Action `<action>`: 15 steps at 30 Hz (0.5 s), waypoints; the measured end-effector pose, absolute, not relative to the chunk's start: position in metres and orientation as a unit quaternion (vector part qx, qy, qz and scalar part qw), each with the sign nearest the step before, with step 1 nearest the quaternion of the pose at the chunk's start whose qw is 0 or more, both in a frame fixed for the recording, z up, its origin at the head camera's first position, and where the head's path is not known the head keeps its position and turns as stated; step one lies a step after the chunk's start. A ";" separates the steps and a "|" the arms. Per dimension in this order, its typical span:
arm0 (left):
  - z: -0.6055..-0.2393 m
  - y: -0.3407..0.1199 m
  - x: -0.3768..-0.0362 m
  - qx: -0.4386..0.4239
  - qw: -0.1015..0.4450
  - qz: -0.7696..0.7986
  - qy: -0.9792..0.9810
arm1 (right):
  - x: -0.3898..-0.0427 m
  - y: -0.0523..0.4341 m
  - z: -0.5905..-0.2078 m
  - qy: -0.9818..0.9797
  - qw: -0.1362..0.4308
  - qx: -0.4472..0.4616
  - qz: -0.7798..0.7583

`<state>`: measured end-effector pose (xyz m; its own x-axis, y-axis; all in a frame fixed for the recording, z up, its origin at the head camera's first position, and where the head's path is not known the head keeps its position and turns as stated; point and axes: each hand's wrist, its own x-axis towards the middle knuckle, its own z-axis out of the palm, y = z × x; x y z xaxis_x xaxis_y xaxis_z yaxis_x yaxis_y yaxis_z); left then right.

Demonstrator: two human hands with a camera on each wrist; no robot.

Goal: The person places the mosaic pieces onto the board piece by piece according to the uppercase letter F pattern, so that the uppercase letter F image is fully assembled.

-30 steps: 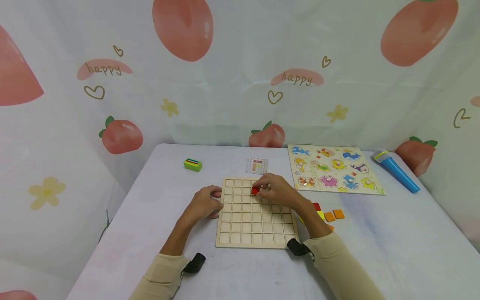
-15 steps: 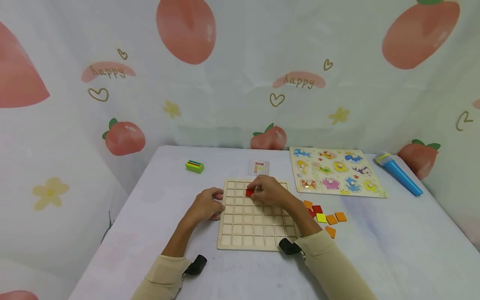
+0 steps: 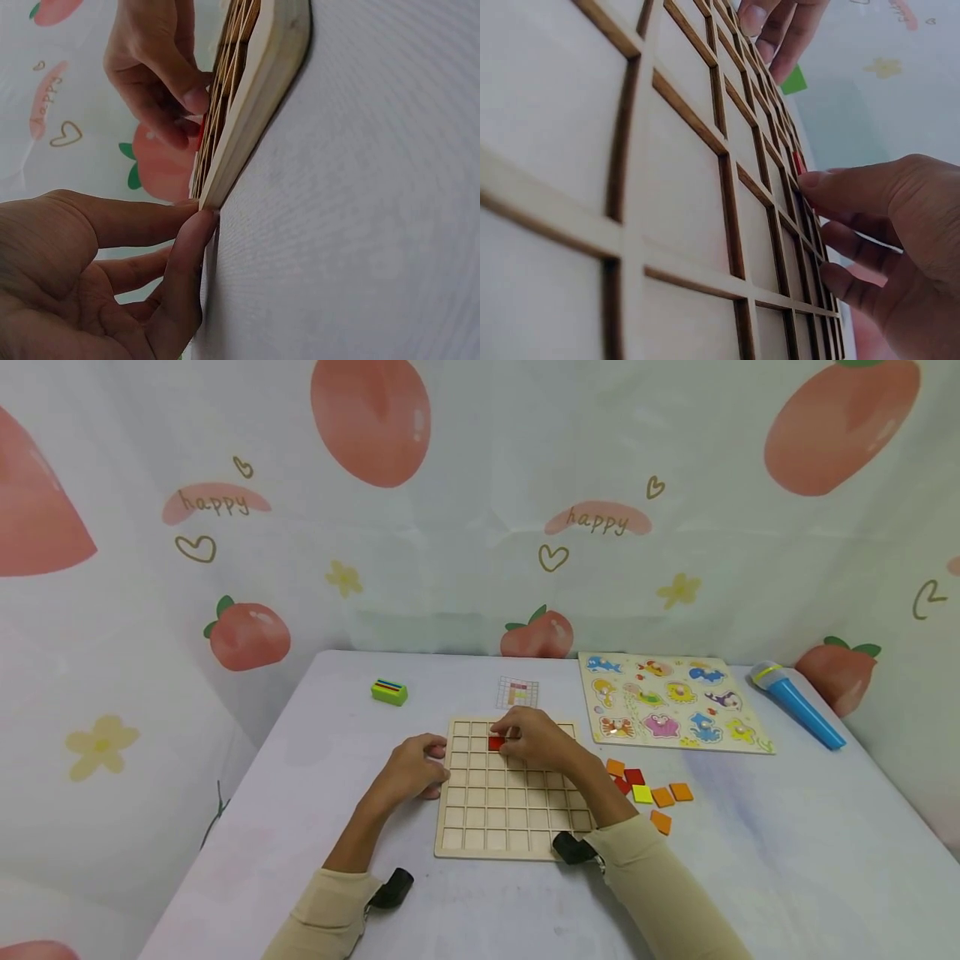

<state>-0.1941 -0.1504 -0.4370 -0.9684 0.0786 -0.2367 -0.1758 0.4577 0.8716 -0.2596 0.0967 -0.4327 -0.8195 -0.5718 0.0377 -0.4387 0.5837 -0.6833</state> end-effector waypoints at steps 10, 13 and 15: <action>-0.437 -0.151 -0.194 -0.028 0.121 0.522 0.844 | -0.257 0.099 -0.433 0.889 0.084 -0.283 -0.350; -0.437 -0.152 -0.193 -0.027 0.120 0.523 0.843 | -0.254 0.101 -0.433 0.887 0.077 -0.287 -0.354; -0.437 -0.152 -0.193 -0.027 0.121 0.523 0.843 | -0.253 0.103 -0.433 0.884 0.078 -0.284 -0.363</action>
<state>-0.1927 -0.1516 -0.4365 -0.9695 0.0814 -0.2311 -0.1710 0.4506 0.8762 -0.2530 0.1030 -0.4325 -0.8263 -0.5591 0.0682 -0.4458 0.5752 -0.6858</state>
